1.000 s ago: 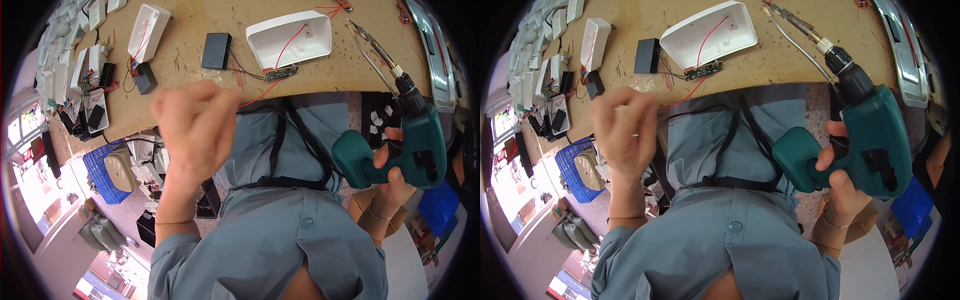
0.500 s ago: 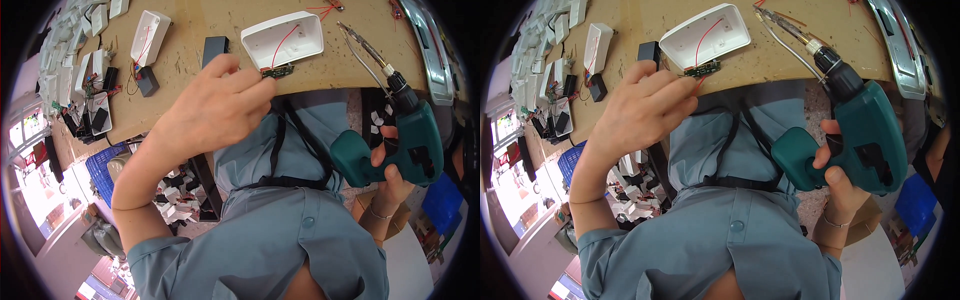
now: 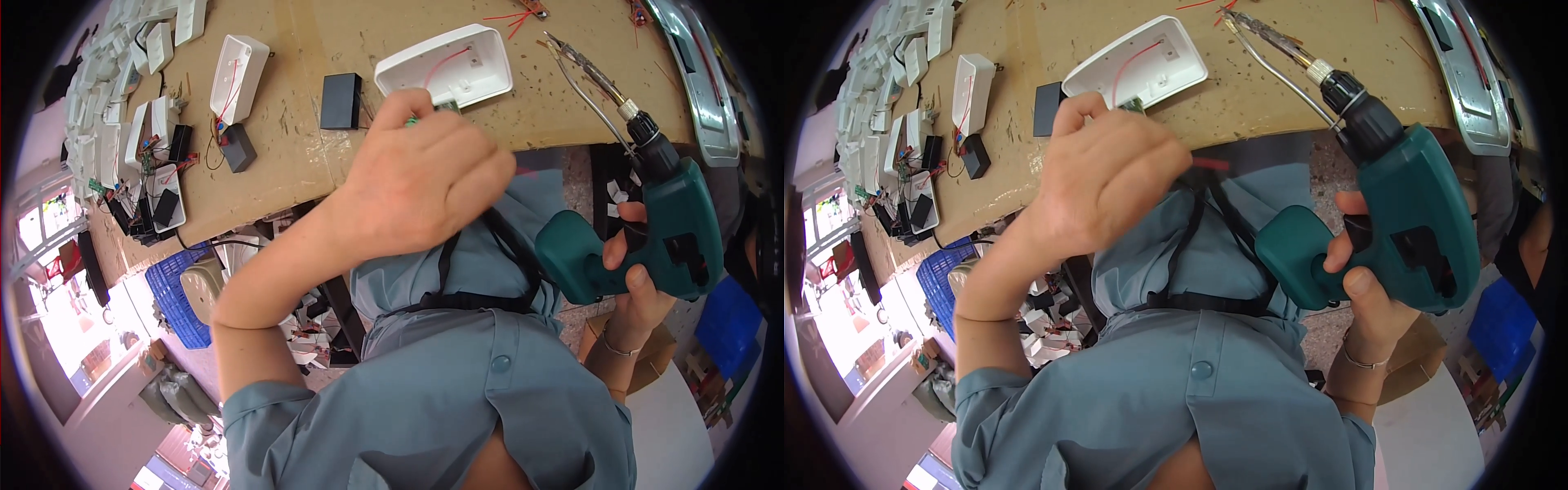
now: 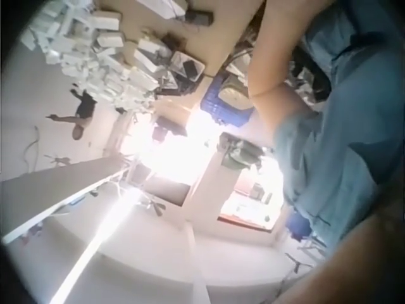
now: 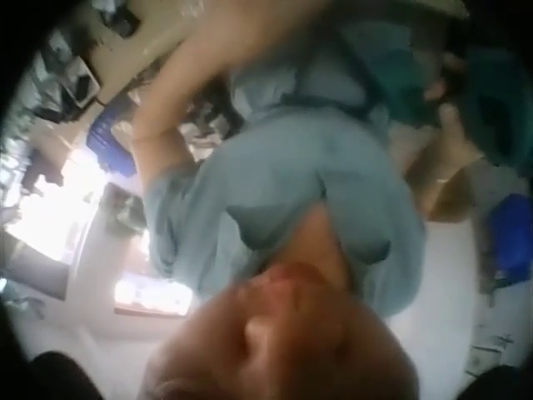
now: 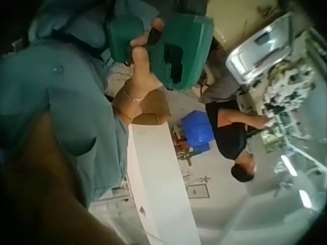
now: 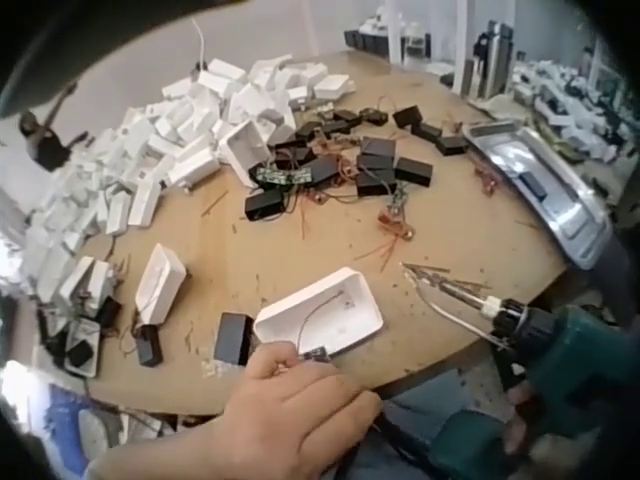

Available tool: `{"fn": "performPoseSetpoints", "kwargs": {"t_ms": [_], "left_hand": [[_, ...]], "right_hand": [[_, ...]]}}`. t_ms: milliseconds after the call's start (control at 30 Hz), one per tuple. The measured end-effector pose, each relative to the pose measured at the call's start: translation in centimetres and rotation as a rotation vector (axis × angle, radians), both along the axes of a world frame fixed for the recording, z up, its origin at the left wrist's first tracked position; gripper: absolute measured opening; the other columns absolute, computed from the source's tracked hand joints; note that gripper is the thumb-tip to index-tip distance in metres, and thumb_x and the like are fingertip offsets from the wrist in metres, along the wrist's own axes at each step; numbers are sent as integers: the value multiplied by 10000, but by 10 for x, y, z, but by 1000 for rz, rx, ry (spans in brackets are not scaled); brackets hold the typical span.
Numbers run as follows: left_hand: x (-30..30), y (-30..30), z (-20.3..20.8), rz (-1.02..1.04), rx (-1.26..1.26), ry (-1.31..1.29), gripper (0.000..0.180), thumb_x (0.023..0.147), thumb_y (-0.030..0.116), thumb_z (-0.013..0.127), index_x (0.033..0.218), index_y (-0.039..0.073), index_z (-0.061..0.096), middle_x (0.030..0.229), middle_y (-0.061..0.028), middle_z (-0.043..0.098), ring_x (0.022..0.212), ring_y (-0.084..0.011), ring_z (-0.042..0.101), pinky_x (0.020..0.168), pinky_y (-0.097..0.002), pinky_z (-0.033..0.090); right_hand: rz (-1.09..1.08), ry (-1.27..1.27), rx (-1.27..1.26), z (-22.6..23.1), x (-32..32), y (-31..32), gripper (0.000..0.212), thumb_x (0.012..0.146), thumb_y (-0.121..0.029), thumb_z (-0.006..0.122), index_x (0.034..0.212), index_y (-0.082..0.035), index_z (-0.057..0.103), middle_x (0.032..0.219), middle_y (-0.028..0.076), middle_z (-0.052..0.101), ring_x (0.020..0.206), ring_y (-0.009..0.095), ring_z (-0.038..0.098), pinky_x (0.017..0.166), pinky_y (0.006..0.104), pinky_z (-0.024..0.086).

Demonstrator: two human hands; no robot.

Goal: Soldering wires and circuit boards into plastic housings for electronic product assembly.

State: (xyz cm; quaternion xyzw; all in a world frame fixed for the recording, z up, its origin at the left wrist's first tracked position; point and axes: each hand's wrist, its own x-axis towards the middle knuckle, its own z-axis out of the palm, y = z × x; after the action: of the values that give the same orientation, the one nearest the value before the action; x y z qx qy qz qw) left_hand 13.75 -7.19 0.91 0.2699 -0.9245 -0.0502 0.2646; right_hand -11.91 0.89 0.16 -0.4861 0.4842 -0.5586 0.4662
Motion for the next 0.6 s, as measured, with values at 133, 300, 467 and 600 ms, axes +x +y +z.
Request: {"fn": "performPoseSetpoints", "kwargs": {"t_ms": [133,300,467,600], "left_hand": [[-12,-13,-32,137,-214,180,229,649,88,567,869,22,556,749,-35,504,611,-162,505,631,-304,359],[-22,-12,-37,312,-261,245,263,622,70,598,879,24,565,747,-33,504,618,-167,504,611,-303,359],[-20,-10,-34,389,-264,226,230,602,71,625,829,76,591,769,-11,516,646,-151,493,646,-313,314],[-19,-6,-23,507,-195,241,132,676,134,696,795,105,645,873,-25,556,765,-163,479,732,-293,278]], "right_hand": [[16,-5,-8,1,1,-2,641,745,-226,679,1183,118,362,1068,257,514,619,142,539,518,260,446],[27,-21,-4,-1,2,-2,638,747,-222,676,1179,123,359,1066,257,514,614,140,536,512,264,445],[30,-10,-8,0,3,-3,639,742,-218,682,1172,129,359,1057,258,515,610,146,543,508,264,450],[26,-6,1,1,4,-2,644,735,-222,690,1168,125,363,1055,259,515,609,150,549,506,260,453]]}}
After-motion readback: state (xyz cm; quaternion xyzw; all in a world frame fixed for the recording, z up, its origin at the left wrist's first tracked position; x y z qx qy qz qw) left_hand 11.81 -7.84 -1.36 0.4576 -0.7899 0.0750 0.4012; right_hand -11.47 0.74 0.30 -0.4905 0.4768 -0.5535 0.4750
